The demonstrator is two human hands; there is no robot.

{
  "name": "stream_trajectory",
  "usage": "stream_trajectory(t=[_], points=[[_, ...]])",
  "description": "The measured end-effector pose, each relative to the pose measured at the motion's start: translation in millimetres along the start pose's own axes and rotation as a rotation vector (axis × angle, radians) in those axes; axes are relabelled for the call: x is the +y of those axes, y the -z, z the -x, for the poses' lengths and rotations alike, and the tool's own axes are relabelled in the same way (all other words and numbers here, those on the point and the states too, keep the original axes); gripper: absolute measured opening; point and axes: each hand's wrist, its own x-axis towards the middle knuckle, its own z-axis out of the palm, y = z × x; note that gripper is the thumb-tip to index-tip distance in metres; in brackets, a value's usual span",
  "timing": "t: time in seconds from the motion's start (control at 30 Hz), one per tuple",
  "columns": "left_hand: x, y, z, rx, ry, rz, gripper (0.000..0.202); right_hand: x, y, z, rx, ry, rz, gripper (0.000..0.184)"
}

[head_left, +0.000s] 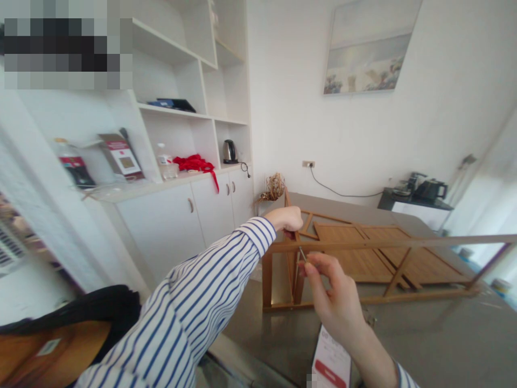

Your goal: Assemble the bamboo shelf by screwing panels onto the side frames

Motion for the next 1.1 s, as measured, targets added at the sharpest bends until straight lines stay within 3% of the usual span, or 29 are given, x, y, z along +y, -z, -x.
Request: stream_trajectory(t=[0.3, 0.43, 0.6, 0.83, 1.1], points=[[5, 1.9, 3, 0.001, 0.014, -0.013, 0.027, -10, 14, -12, -0.033, 0.444, 0.487, 0.009], [5, 1.2, 1, -0.011, 0.008, -0.012, 0.028, -14, 17, -11, -0.017, 0.556, 0.712, 0.010], [6, 0.7, 1, -0.028, 0.006, -0.014, 0.028, -15, 18, -8, -0.045, 0.606, 0.801, 0.013], [9, 1.1, 4, -0.040, 0.012, -0.030, 0.029, -14, 12, -4, -0.055, 0.511, 0.788, 0.014], [8, 1.7, 3, -0.051, 0.008, -0.045, 0.028, -19, -12, 6, -0.023, -0.015, 0.196, 0.014]])
